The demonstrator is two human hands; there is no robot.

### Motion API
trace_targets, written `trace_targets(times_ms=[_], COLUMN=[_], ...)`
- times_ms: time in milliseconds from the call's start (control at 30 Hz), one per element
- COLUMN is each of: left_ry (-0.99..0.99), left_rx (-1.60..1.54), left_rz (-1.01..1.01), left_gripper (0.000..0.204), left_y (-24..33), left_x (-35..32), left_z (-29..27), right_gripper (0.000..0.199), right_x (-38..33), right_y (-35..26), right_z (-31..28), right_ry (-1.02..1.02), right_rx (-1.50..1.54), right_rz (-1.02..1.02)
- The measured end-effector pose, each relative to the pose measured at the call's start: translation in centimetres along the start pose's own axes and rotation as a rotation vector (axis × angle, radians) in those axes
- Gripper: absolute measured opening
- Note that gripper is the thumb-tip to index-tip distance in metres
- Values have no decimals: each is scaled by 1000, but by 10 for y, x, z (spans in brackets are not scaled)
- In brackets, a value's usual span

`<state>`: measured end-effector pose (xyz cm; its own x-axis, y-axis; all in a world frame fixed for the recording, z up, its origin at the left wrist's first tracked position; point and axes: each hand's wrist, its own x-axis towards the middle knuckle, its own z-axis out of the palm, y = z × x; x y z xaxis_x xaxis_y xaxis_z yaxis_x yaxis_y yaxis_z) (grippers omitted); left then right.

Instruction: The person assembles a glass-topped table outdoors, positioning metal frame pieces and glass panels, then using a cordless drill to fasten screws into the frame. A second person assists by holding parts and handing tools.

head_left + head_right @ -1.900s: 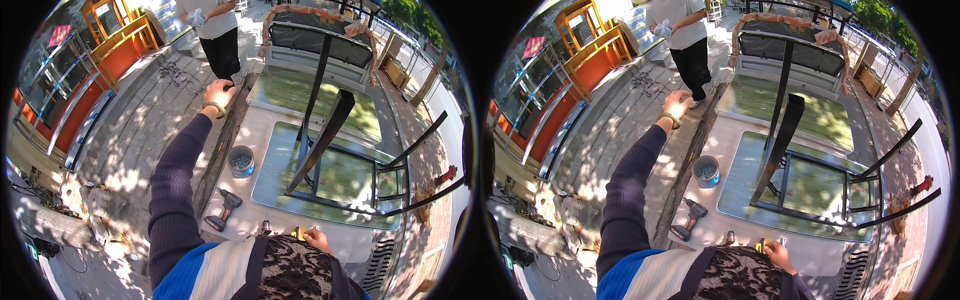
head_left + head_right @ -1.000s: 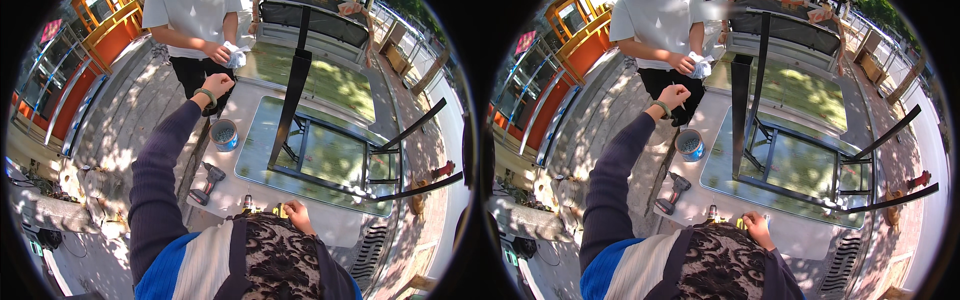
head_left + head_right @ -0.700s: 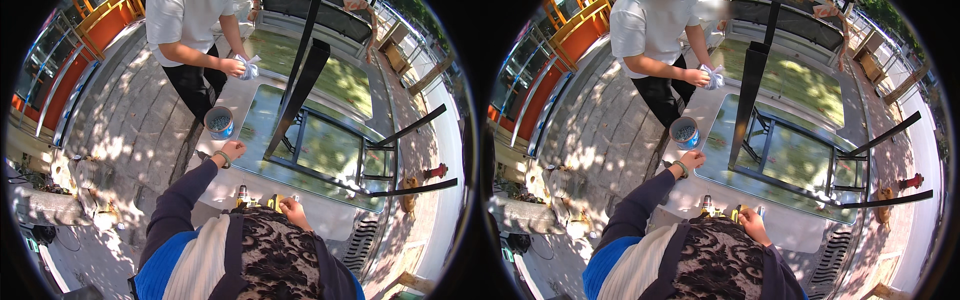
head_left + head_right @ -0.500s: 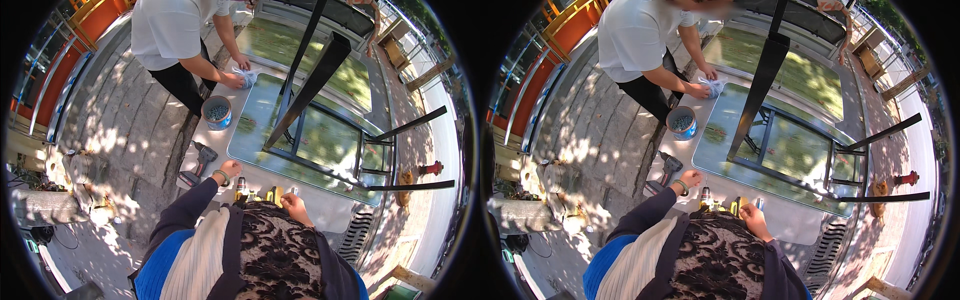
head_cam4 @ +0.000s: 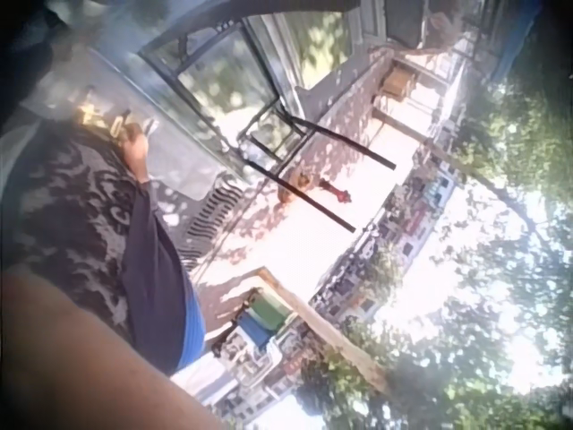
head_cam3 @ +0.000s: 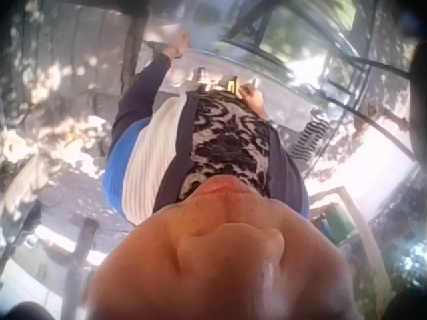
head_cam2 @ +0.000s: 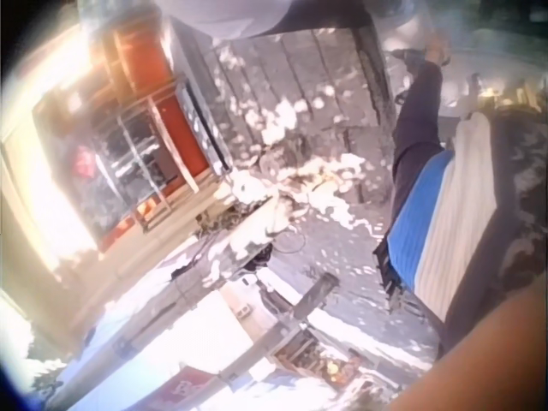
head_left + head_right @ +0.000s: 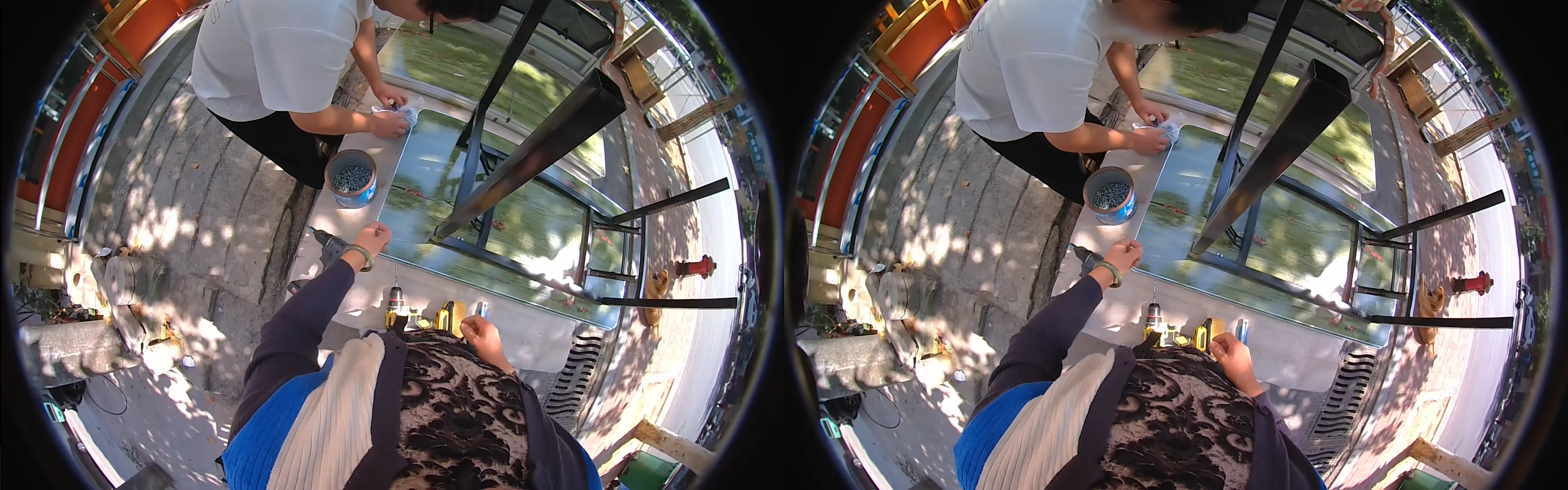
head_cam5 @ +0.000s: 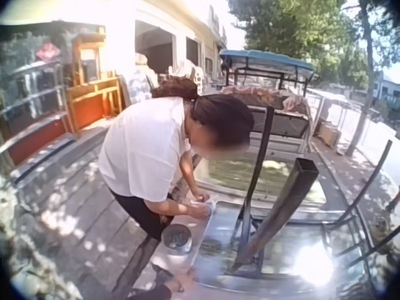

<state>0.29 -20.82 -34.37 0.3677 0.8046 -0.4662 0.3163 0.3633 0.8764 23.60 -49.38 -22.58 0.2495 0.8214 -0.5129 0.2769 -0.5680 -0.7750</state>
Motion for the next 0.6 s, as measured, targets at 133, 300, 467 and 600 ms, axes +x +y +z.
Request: trace_targets(times_ms=[133, 300, 467, 600], left_ry=[-34, -41, -37, -11], left_rx=[19, 139, 70, -62], left_rz=[69, -4, 36, -10], left_gripper=[16, 20, 24, 20], left_y=[20, 27, 1, -25], left_x=[23, 35, 24, 9], left_z=[7, 29, 35, 31], right_gripper=[22, 22, 21, 22], right_x=[-6, -13, -12, -7], right_y=[3, 9, 7, 16], right_z=[2, 5, 7, 8], right_ry=[48, 79, 82, 72], right_rx=[31, 102, 138, 163], right_rz=[42, 89, 128, 130])
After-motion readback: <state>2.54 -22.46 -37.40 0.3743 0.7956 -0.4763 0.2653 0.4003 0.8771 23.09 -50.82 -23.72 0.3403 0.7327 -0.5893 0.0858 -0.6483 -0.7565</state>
